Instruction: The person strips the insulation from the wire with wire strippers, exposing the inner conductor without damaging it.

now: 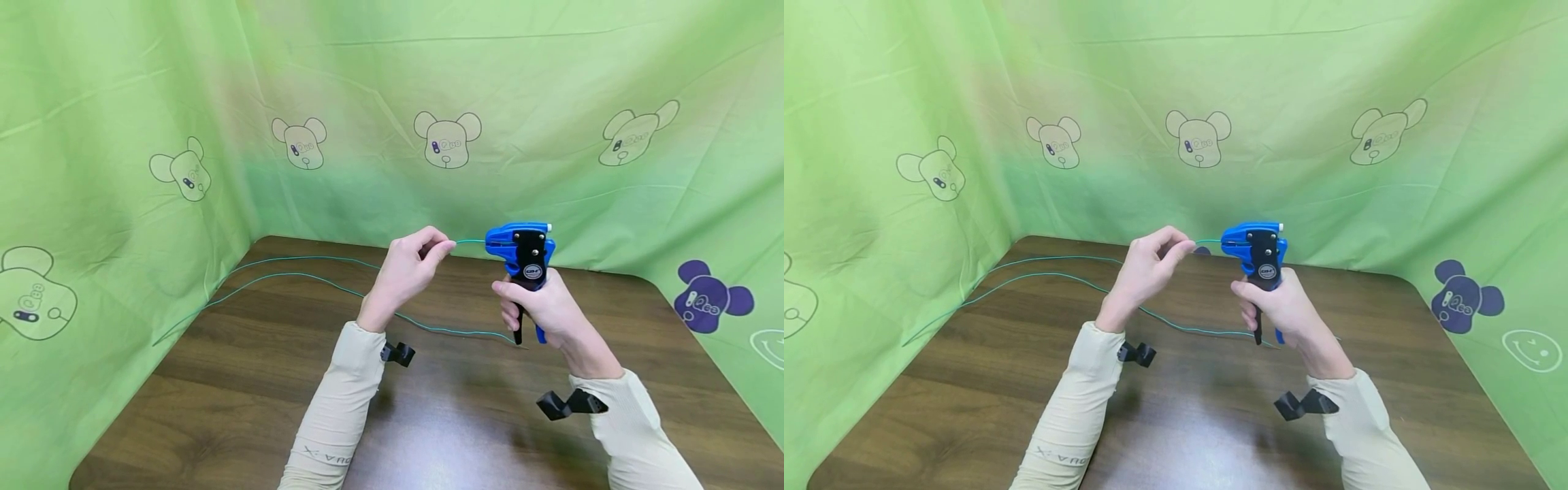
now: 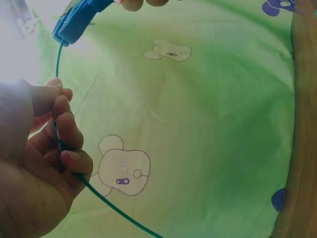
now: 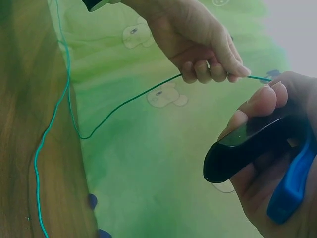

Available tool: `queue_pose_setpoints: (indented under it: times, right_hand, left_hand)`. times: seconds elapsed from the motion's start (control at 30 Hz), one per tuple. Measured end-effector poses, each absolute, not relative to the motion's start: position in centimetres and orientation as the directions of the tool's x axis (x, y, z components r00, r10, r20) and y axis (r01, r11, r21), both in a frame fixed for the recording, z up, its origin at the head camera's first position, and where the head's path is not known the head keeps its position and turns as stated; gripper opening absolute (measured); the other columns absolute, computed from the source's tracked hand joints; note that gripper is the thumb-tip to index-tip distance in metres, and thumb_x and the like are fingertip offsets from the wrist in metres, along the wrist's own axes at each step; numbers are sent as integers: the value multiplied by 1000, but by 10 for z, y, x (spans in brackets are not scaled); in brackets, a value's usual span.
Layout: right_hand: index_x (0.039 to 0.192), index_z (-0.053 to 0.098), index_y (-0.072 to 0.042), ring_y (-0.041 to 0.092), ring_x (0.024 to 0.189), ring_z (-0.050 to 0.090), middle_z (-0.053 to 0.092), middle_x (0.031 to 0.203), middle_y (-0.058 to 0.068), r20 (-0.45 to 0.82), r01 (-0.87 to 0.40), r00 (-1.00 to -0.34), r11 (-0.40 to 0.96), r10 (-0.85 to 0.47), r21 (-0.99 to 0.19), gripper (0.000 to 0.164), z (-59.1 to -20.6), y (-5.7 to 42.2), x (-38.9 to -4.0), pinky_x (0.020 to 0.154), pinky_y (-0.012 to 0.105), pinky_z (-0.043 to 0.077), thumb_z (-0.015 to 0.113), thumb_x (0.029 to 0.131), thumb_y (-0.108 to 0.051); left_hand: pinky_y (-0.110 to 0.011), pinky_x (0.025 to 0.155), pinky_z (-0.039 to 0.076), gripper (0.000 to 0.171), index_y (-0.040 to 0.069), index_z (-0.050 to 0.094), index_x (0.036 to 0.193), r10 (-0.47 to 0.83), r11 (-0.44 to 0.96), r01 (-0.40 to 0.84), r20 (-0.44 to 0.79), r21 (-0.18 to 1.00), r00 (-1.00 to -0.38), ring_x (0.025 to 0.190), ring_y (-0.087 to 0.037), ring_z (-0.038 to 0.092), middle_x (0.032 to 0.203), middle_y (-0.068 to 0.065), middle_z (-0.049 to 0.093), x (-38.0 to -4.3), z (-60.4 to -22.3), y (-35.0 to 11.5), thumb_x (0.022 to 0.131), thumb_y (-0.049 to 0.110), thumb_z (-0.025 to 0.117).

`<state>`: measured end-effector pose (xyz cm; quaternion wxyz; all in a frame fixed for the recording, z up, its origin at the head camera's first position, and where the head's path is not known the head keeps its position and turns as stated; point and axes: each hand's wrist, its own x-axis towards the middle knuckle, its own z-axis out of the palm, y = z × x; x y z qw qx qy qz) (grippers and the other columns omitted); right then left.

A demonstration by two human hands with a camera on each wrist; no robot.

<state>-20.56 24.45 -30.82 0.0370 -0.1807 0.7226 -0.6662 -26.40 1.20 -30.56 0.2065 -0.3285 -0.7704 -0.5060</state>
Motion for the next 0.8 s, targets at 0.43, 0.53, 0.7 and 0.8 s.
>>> queue_pose_setpoints:
  times: [0.43, 0.53, 0.7, 0.8]
  right_hand:
    - [67, 49, -7, 18, 38, 48, 47, 50, -2, 192, -211, -924, 20, -330, -977, 30, -307, 245, -205, 40, 38, 42, 58, 96, -3]
    - [68, 49, -7, 18, 38, 48, 47, 50, -1, 198, -215, -922, 15, -332, -976, 30, -306, 245, -205, 39, 38, 41, 58, 96, -3]
    - [68, 49, -7, 18, 38, 48, 48, 50, -2, 205, -222, -922, 16, -329, -975, 30, -306, 247, -205, 39, 38, 41, 58, 96, -2]
    - [68, 49, -7, 18, 38, 48, 48, 50, -2, 212, -230, -920, 16, -331, -973, 30, -306, 247, -204, 39, 38, 41, 58, 96, -2]
  left_hand:
    - [-19, 54, 36, 14, 14, 68, 89, 289, 271, 704, 642, 656, -710, 57, -8, 44, 66, 2, 52, -264, -305, 8, 96, 25, 64]
    - [-19, 54, 36, 14, 15, 68, 88, 286, 269, 707, 646, 654, -707, 57, -8, 43, 66, 2, 52, -264, -305, 9, 96, 25, 64]
    - [-19, 55, 36, 14, 14, 68, 88, 289, 273, 719, 658, 639, -695, 57, -8, 43, 65, 2, 51, -264, -304, 9, 97, 25, 63]
    - [-19, 54, 36, 14, 14, 68, 88, 287, 273, 723, 664, 635, -691, 57, -7, 43, 65, 2, 52, -264, -304, 9, 96, 24, 63]
